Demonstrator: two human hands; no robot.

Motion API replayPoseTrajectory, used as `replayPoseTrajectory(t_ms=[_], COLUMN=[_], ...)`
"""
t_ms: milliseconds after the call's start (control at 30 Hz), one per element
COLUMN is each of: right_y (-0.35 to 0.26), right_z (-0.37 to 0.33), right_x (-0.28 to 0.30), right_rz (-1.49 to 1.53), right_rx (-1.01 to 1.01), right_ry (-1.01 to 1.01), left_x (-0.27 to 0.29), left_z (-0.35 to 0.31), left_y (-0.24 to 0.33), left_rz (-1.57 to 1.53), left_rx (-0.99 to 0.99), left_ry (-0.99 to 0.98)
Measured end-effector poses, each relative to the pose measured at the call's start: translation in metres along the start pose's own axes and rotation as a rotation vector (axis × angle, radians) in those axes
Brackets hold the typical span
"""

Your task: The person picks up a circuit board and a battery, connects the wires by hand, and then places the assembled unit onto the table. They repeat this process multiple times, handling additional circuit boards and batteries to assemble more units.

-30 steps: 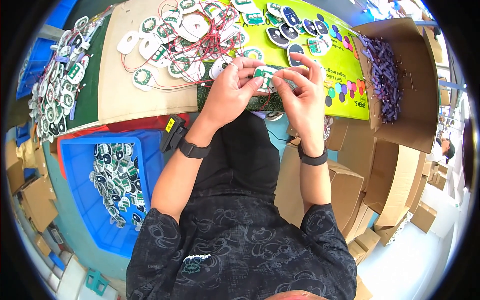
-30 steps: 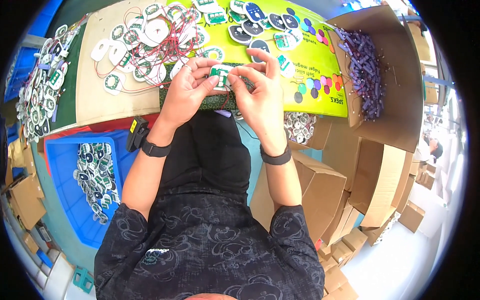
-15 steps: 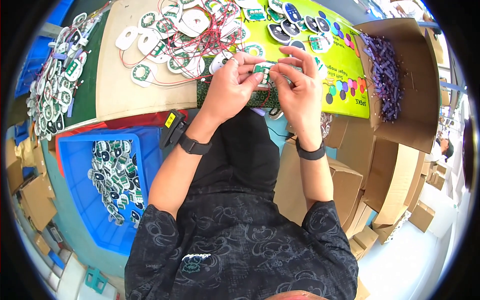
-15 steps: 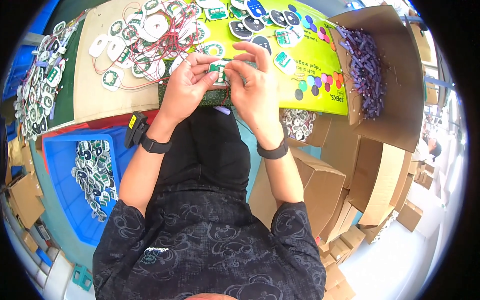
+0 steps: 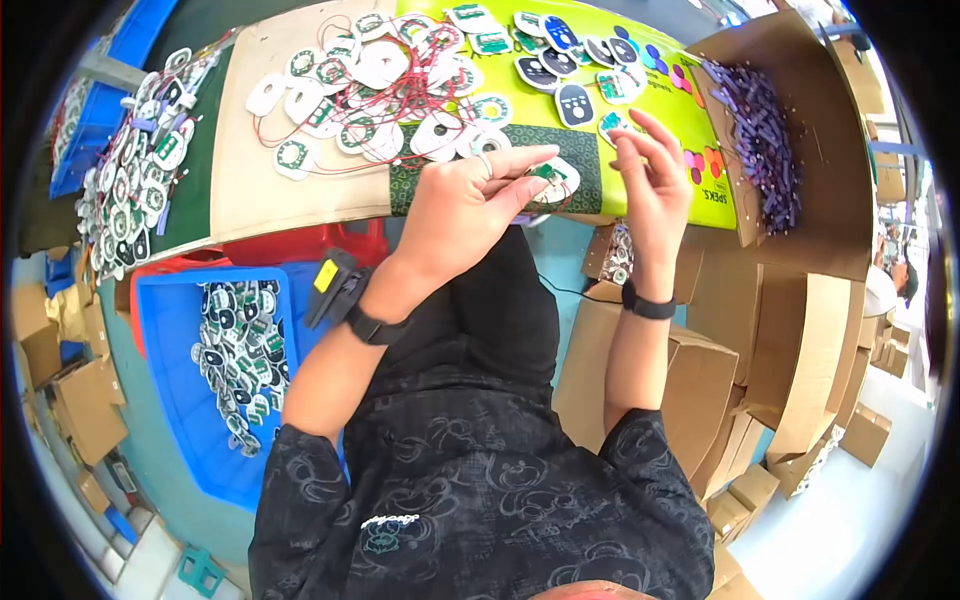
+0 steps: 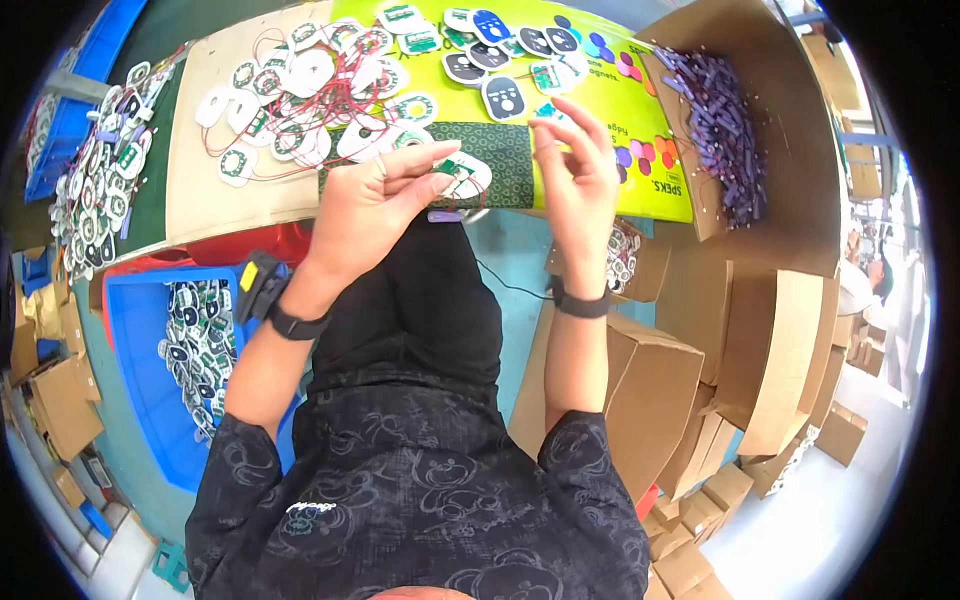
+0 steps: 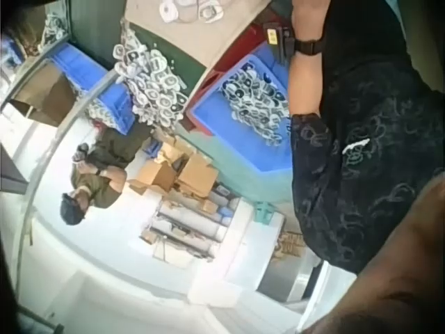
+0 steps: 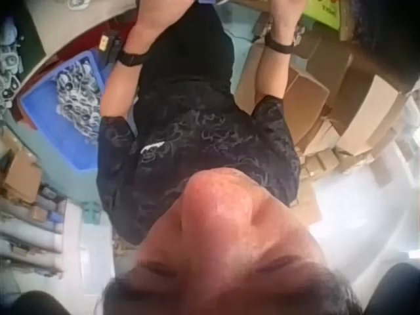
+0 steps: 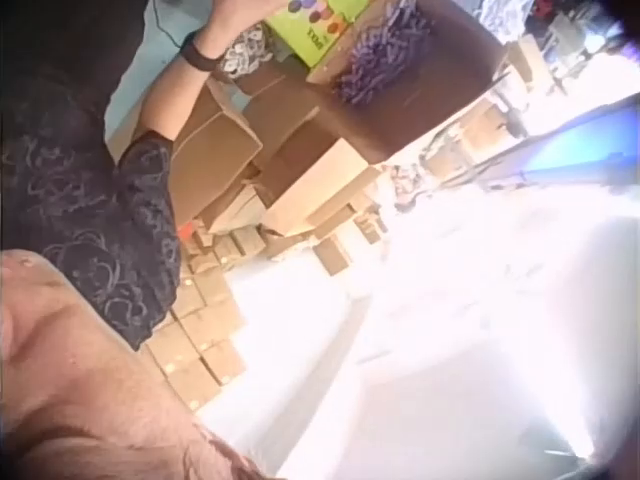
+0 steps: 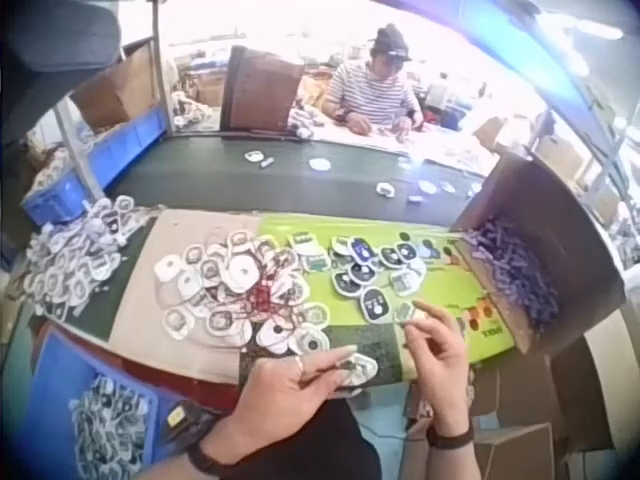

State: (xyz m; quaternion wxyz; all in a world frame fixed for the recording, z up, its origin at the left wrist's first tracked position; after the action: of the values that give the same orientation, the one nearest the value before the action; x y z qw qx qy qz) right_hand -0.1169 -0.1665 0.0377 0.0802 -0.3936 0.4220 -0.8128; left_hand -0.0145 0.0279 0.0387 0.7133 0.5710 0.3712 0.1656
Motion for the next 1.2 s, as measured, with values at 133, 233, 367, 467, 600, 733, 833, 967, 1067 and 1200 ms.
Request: replayPoseTrajectory(t_ms=[133,233,367,467,600,733,833,967,1067,1200], right_y=[0.045,0.073,0.091,0.090,0.082,0.083,0.076,0.076,0.077,0.076], right_z=[0.019,0.024,0.018,0.020,0.015,0.015,0.020,0.021,0.022,0.021], right_x=[0.014,0.015,0.015,0.012,0.006,0.011,0.006,0.012,0.009,0.009], right_rz=[-0.056,-0.150,-0.200,-0.351,-0.126,-0.272,-0.253,-0.370,-0.268,-0.209], right_rx=[-0.047,-0.001,-0.128,0.005,-0.146,-0.102,-0.092,-0.037,-0.065,-0.077], right_ry=[0.106,0.209,0.293,0.397,0.355,0.373,0.392,0.428,0.386,0.378], left_x=[-0.019,-0.030,-0.039,-0.058,-0.046,-0.031,-0.001,0.036,0.094,0.131], left_z=[0.004,0.021,0.069,0.107,0.170,0.237,0.289,0.353,0.395,0.404], left_y=[0.061,0.100,0.142,0.193,0.198,0.189,0.178,0.117,0.080,0.046], left_rz=[0.188,0.356,0.298,0.290,0.299,0.317,0.328,0.316,0.342,0.306], left_rx=[-0.032,-0.075,-0.184,-0.225,-0.279,-0.250,-0.254,-0.210,-0.157,-0.112], left_ry=[-0.111,-0.193,-0.266,-0.212,-0.205,-0.149,-0.059,0.065,0.145,0.311])
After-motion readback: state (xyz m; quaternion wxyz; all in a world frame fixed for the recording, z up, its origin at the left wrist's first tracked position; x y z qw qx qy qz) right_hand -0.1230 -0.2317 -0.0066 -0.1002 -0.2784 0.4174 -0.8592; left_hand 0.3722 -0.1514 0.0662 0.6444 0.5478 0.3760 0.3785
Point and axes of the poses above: each hand's wrist, its own z-axis towards the middle knuckle, its own x-axis out of the back of the hand, y = z × x, the point moved 1 cm from there along z, towards the middle knuckle, and after that the axes turned 15 degrees about -z, right-handed, at the moved point
